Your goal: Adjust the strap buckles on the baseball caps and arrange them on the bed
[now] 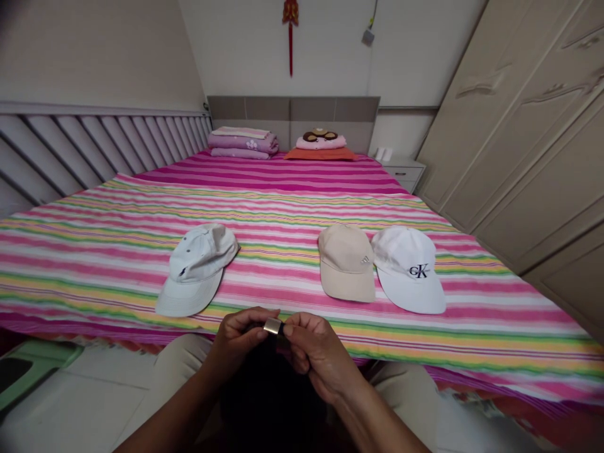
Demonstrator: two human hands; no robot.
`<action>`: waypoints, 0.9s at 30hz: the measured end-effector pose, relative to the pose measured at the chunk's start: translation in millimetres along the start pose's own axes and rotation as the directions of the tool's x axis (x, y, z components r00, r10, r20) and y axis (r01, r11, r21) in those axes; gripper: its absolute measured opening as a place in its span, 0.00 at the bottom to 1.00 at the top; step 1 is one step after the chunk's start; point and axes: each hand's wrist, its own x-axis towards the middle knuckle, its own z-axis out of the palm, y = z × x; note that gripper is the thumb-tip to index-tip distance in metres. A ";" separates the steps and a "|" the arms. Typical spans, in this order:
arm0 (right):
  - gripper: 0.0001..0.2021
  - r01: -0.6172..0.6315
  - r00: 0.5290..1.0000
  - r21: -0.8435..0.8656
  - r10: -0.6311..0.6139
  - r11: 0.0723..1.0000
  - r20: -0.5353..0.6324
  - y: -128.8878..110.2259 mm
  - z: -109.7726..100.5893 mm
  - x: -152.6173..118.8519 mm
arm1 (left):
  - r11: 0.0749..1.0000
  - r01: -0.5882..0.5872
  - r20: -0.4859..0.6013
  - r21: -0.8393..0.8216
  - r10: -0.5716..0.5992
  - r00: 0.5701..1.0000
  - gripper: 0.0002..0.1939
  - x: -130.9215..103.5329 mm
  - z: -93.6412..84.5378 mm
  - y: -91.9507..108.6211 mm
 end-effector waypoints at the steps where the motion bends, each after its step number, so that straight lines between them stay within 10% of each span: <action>1: 0.12 0.004 1.000 0.002 -0.004 1.000 0.002 0.0 0.1 -0.1 | 1.000 0.004 -0.005 -0.017 -0.004 1.000 0.09 0.2 0.8 -0.1; 27: 0.14 0.029 1.000 0.025 -0.029 0.999 -0.003 9.4 1.5 2.7 | 0.981 -0.195 0.066 0.005 0.194 0.979 0.14 0.6 5.6 -5.9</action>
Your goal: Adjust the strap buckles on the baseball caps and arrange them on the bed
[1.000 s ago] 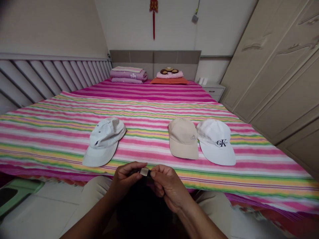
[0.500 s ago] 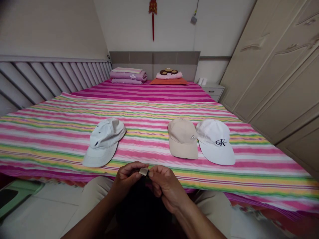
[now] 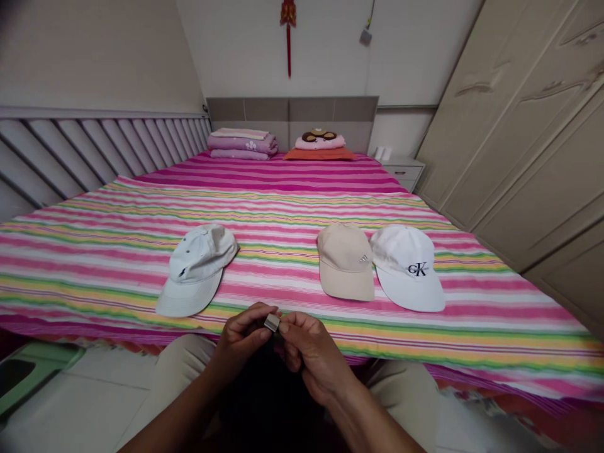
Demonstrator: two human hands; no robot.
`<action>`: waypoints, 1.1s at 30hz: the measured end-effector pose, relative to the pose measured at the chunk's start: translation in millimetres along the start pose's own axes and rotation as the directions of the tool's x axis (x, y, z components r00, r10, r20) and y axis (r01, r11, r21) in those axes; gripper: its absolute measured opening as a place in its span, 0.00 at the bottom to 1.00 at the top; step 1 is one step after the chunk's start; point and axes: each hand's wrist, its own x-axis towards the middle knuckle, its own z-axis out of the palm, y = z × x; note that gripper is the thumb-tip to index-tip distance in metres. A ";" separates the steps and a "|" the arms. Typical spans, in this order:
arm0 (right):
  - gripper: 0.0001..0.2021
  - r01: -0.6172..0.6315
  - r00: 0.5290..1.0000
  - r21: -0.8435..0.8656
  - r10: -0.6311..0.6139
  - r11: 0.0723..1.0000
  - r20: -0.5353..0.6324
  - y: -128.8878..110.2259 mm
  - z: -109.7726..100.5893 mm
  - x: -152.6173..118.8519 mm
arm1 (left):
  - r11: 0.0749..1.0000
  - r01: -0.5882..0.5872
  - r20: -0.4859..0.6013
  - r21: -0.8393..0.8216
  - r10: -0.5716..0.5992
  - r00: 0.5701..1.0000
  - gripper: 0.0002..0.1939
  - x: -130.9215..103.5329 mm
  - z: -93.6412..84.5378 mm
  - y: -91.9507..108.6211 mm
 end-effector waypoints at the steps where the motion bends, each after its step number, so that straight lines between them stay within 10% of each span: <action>1: 0.14 -0.003 1.000 0.003 0.003 1.000 -0.004 -0.1 0.6 -0.2 | 1.000 -0.001 0.012 -0.013 0.001 1.000 0.14 0.1 0.3 -0.3; 20: 0.19 0.214 0.956 -0.529 -0.287 0.821 -0.059 -0.1 6.2 -3.3 | 0.979 0.074 0.061 0.189 -0.087 0.994 0.09 -6.5 6.4 -1.5; 33: 0.17 0.073 0.993 -0.372 -0.101 0.925 -0.056 5.7 -7.6 4.9 | 0.936 0.036 -0.045 0.349 -0.021 0.999 0.10 -9.2 6.2 3.2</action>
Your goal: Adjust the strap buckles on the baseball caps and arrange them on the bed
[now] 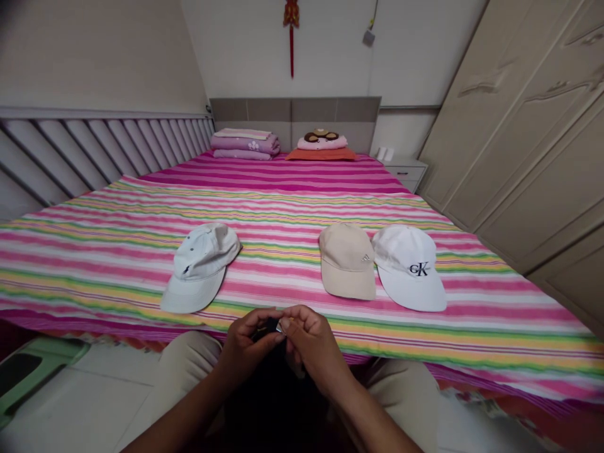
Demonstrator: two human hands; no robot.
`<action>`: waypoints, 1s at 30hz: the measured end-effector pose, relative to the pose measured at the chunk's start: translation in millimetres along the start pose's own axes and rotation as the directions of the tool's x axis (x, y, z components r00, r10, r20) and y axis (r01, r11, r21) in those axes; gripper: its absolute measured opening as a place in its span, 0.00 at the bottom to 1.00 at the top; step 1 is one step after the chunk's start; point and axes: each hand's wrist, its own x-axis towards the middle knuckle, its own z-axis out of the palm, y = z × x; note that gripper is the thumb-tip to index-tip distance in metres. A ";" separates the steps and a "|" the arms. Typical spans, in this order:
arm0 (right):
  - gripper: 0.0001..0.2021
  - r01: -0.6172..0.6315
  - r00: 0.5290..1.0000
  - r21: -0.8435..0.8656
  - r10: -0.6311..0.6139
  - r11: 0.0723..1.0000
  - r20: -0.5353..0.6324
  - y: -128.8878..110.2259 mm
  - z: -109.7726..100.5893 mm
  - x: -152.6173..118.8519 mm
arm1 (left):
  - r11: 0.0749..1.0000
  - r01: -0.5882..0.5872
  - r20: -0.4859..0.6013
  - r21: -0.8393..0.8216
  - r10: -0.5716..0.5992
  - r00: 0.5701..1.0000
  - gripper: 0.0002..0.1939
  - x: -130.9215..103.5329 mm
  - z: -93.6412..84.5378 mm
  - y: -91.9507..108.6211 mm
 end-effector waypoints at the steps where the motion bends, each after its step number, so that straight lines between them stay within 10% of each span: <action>1: 0.16 -0.001 1.000 0.006 0.001 1.000 -0.004 0.2 -0.2 -0.2 | 0.998 0.040 -0.014 -0.048 -0.041 0.999 0.10 0.6 0.5 1.0; 13: 0.09 0.047 0.996 -0.175 -0.033 0.983 0.085 -11.3 -7.0 6.5 | 0.653 0.464 0.266 -0.599 -0.384 0.884 0.13 12.5 -2.4 -9.4; 22: 0.04 0.198 0.979 -0.619 -0.182 0.760 0.090 -23.6 -7.9 3.7 | 0.803 0.461 0.228 -0.378 -0.401 0.887 0.14 16.9 -5.7 -10.2; 30: 0.03 0.200 0.980 -0.685 -0.150 0.700 0.134 -28.4 -9.2 2.9 | 0.903 0.371 0.300 -0.218 -0.300 0.906 0.15 25.5 -20.2 -12.2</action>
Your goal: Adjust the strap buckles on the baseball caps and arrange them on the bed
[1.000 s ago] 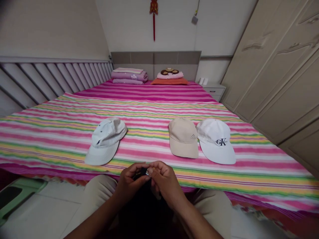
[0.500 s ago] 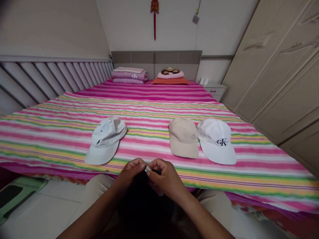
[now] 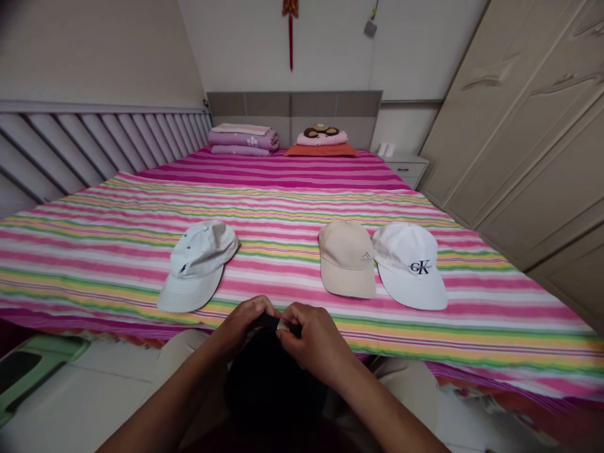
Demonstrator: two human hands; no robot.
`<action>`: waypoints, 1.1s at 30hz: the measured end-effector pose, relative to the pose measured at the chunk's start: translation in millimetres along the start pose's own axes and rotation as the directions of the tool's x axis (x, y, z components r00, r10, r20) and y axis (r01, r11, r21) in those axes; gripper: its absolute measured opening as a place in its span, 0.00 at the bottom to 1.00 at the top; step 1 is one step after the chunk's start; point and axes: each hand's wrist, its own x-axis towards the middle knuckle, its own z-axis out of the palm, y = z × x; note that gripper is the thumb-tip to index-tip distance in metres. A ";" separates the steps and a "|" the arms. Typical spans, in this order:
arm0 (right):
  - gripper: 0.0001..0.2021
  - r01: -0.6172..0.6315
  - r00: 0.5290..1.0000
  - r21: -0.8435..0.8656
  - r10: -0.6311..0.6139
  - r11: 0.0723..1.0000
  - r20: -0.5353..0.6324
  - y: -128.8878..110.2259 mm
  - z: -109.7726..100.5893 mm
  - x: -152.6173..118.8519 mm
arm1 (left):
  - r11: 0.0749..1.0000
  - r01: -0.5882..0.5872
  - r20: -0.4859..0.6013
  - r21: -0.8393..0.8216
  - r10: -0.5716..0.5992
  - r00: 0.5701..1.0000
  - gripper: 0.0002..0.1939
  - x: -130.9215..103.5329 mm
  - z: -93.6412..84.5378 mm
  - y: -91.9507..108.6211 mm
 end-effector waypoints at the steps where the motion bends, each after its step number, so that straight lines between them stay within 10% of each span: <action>1: 0.03 -0.009 1.000 0.024 0.008 1.000 0.015 0.9 0.7 0.3 | 1.000 0.018 0.038 0.025 -0.019 0.999 0.16 0.4 -0.9 1.6; 15: 0.13 -0.188 0.978 0.766 0.042 0.614 0.206 4.8 -11.0 -1.1 | 0.952 0.109 0.137 -0.284 -0.072 0.988 0.11 4.2 -7.1 36.1; 25: 0.11 -0.153 0.988 0.578 0.104 0.801 0.117 -24.2 -38.6 6.5 | 0.958 0.035 0.109 -0.283 -0.004 0.994 0.10 8.1 7.5 62.0; 33: 0.10 -0.160 0.987 0.645 0.110 0.747 0.117 -21.8 -31.4 8.7 | 0.967 0.066 0.077 -0.247 -0.048 0.996 0.11 7.5 10.1 56.9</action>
